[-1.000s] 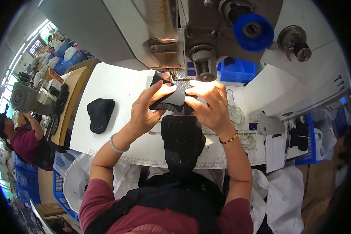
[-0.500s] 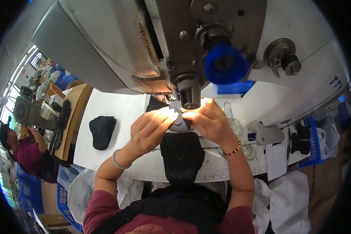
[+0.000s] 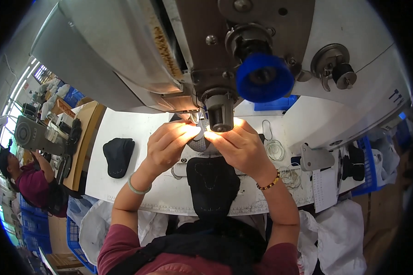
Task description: Stitching black mesh and fabric components of a shoe upper using an industrial sewing machine.
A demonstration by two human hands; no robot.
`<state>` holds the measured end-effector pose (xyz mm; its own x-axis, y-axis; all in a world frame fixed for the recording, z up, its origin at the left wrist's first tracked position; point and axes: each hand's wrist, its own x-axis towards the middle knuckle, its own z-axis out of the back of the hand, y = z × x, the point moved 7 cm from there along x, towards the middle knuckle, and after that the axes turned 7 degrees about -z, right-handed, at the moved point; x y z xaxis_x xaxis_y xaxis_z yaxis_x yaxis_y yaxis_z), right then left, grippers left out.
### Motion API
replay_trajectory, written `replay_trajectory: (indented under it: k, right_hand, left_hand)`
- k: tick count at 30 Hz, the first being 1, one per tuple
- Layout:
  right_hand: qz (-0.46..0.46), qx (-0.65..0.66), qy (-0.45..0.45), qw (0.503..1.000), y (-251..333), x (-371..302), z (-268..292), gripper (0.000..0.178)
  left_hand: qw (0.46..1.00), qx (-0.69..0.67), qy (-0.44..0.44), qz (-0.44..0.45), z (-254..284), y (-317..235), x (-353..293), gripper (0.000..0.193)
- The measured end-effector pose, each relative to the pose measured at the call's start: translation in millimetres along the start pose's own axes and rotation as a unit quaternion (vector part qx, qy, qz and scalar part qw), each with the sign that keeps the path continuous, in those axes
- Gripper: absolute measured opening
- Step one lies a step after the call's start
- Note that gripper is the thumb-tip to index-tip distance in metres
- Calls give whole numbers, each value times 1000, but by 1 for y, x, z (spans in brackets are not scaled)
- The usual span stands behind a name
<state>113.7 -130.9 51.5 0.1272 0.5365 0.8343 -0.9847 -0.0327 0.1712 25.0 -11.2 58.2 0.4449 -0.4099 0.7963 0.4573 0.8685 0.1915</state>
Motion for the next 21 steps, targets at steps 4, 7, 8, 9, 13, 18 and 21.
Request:
replay_trajectory:
  k: [4, 7, 8, 9, 13, 18, 21]
  right_hand:
    - [8, -58, -2, 998, 11, 3, -4, 23]
    - [3, -83, -16, 996, 15, 3, -5, 23]
    - [-4, -90, -15, 996, 15, 2, -6, 24]
    - [-1, -89, -14, 996, 15, 2, -7, 24]
    - [-15, -89, -19, 996, 9, -1, -11, 29]
    - [-39, -42, -33, 998, -2, -3, -14, 32]
    - [-60, -9, -28, 998, -8, -3, -16, 28]
  left_hand:
    - [998, -38, -34, 21, 1, 9, -3, 31]
    - [995, -74, -51, 43, -1, 18, -8, 31]
    - [993, -90, -60, 55, -2, 21, -10, 32]
    - [993, -89, -61, 55, -4, 24, -11, 32]
    - [992, -68, -87, 60, -7, 30, -15, 33]
    - [993, -40, -101, 55, -8, 30, -17, 31]
    - [992, -42, -109, 39, -9, 29, -19, 30]
